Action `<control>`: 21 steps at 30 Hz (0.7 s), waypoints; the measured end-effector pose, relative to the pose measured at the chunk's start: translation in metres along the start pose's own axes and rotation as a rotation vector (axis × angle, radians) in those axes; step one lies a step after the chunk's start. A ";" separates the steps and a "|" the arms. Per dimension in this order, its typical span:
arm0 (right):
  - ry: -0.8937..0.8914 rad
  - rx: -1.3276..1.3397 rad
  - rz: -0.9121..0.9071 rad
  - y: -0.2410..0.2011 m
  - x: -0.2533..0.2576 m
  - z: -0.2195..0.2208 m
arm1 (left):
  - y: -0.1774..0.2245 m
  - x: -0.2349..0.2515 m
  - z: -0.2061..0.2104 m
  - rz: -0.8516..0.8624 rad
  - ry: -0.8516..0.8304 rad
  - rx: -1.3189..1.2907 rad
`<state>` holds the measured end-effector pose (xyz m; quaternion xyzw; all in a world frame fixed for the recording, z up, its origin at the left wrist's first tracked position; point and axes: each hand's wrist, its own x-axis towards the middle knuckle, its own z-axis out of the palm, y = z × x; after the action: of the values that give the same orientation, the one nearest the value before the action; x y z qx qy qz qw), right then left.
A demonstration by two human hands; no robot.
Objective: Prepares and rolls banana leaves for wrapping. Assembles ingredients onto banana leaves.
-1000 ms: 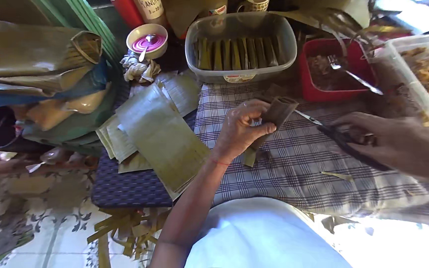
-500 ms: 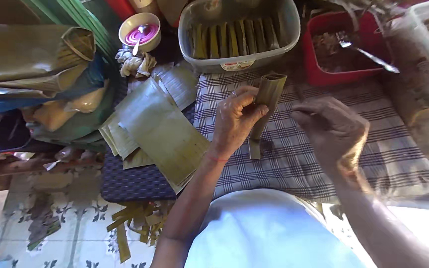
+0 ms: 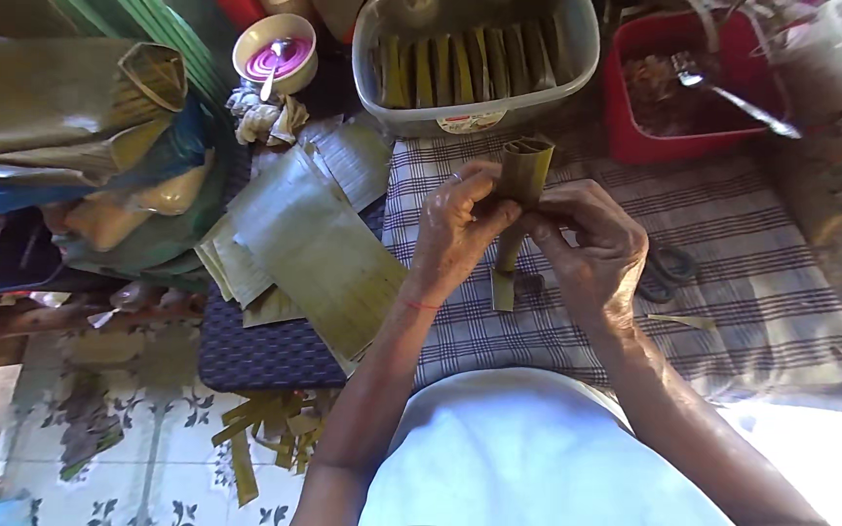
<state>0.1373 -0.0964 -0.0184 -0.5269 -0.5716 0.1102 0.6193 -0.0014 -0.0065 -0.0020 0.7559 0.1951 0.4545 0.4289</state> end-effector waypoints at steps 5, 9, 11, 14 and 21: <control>-0.027 0.260 0.074 0.006 0.004 -0.007 | 0.005 -0.009 0.007 -0.229 0.004 -0.216; -0.072 0.277 0.087 0.009 0.006 -0.009 | -0.004 -0.003 0.008 -0.272 0.068 -0.328; -0.092 0.299 0.095 0.009 0.008 -0.008 | -0.004 -0.003 0.009 -0.248 0.076 -0.325; -0.099 0.438 0.129 0.010 0.008 -0.007 | 0.001 -0.010 0.013 -0.238 0.079 -0.331; -0.128 0.622 0.158 0.014 0.008 -0.003 | -0.013 -0.016 0.022 -0.339 0.110 -0.792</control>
<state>0.1492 -0.0861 -0.0241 -0.3474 -0.5057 0.3600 0.7028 0.0106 -0.0209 -0.0255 0.4651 0.1497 0.4571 0.7432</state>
